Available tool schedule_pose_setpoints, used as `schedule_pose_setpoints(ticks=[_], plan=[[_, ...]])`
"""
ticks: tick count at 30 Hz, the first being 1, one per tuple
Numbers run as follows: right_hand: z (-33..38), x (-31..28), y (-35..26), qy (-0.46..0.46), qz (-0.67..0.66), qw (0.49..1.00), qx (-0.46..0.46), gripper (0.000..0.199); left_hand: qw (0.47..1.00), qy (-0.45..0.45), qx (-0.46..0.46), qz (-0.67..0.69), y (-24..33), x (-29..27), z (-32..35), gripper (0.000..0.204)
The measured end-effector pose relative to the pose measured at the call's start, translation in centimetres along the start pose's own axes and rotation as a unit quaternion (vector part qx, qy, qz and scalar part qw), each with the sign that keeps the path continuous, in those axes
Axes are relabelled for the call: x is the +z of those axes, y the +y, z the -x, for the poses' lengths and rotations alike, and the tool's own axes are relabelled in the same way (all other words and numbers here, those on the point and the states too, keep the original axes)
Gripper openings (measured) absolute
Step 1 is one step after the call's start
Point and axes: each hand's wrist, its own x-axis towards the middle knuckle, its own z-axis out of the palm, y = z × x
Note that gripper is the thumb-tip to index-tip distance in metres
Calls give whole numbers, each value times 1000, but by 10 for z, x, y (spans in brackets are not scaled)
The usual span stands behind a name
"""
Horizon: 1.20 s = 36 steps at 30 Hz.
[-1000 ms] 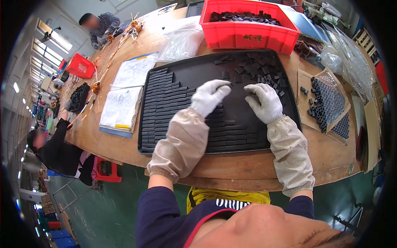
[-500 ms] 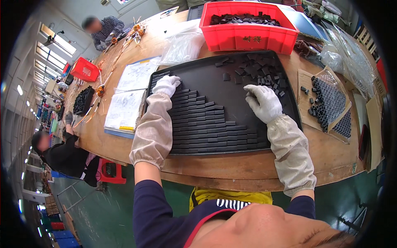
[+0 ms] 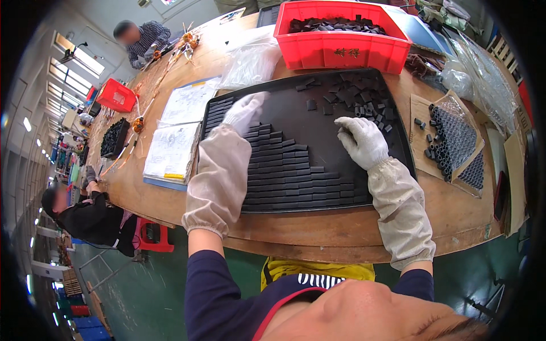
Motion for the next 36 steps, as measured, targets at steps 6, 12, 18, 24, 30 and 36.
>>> schedule_pose_setpoints(ticks=[6,12,18,24,30,36], plan=[[-3,-2,-6,57,-17,998,-27,29,873,-176,-107,441,14,111,38,63],[-6,-7,-12,106,-44,993,-16,31,844,-123,-123,506,2,171,42,57],[0,-4,-15,-8,1,1000,17,40,864,-178,-55,468,-8,174,49,57],[3,0,-12,-23,3,1000,-12,47,853,-224,-31,471,-14,168,44,62],[-1,-1,-20,-15,-16,1000,-8,45,846,-223,-57,480,-5,167,50,66],[-1,0,-17,13,-68,997,-24,35,828,-274,-58,486,-5,165,49,66]])
